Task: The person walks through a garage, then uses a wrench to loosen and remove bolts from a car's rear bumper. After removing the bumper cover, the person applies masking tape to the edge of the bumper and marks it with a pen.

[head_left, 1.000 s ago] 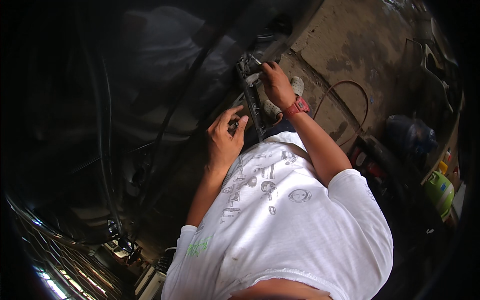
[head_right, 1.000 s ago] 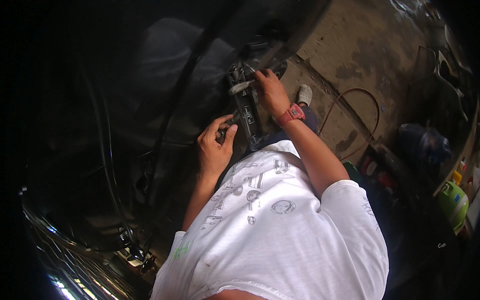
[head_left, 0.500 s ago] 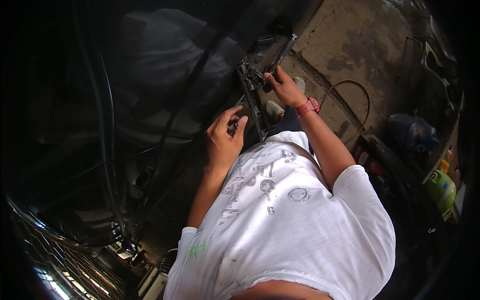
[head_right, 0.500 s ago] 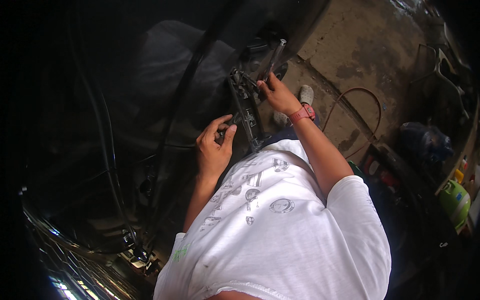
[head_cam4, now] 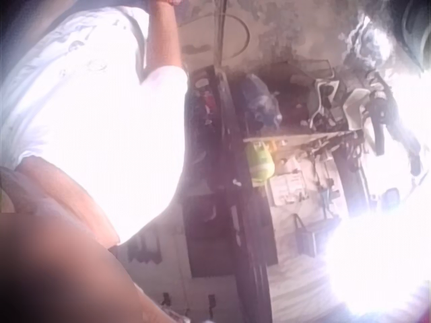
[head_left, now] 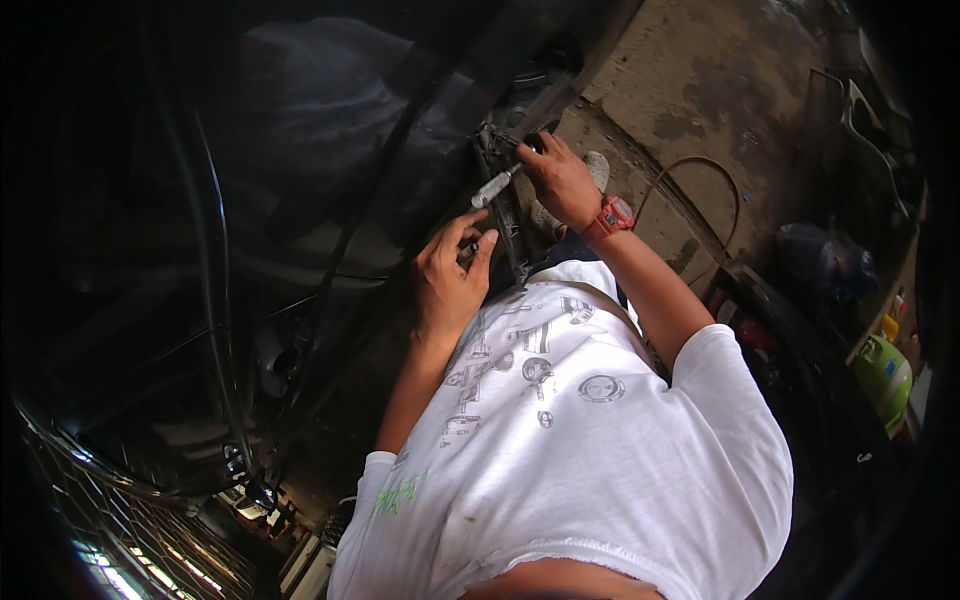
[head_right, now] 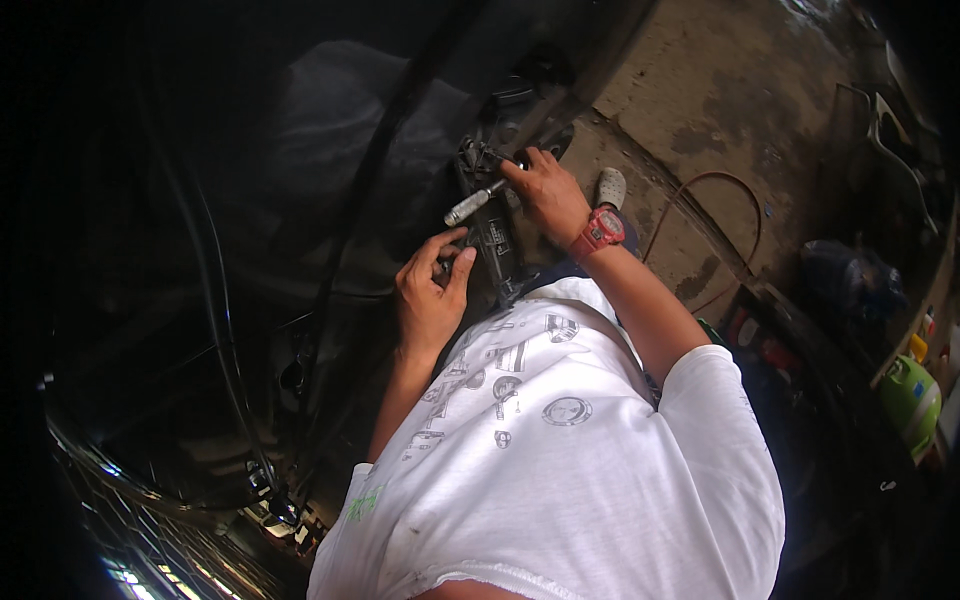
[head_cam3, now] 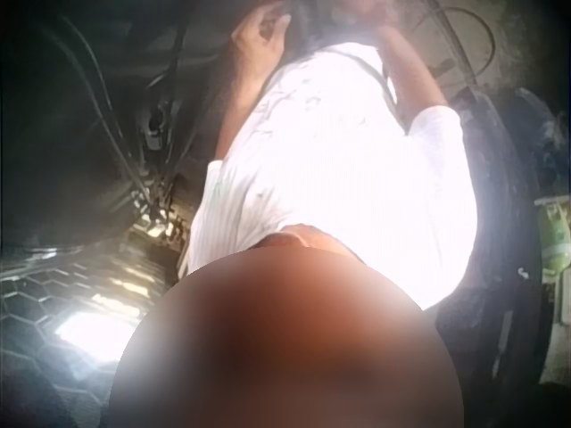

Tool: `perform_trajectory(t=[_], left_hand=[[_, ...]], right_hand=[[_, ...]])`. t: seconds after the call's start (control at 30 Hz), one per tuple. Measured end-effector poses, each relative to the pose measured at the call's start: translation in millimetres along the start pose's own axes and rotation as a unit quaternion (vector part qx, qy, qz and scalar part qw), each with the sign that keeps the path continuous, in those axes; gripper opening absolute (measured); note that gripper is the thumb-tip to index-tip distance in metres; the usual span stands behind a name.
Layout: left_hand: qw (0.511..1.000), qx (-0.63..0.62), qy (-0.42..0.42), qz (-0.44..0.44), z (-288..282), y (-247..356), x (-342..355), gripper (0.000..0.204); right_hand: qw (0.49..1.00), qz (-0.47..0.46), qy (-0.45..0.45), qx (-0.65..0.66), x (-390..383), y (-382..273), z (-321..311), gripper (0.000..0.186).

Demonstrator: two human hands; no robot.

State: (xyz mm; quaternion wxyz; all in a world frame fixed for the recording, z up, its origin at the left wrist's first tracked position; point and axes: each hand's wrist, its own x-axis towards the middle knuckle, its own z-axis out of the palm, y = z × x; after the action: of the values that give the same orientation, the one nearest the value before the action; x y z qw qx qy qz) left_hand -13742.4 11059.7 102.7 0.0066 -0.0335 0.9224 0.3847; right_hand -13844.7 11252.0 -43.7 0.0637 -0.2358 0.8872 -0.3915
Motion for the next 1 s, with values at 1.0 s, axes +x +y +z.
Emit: perform_trajectory(t=[1.0], left_hand=[[0.999, -0.032, 0.006, 0.030, 5, -2, 2, 0.027]], right_hand=[[0.892, 0.227, -0.035, 0.388, 30, -10, -35, 0.042]])
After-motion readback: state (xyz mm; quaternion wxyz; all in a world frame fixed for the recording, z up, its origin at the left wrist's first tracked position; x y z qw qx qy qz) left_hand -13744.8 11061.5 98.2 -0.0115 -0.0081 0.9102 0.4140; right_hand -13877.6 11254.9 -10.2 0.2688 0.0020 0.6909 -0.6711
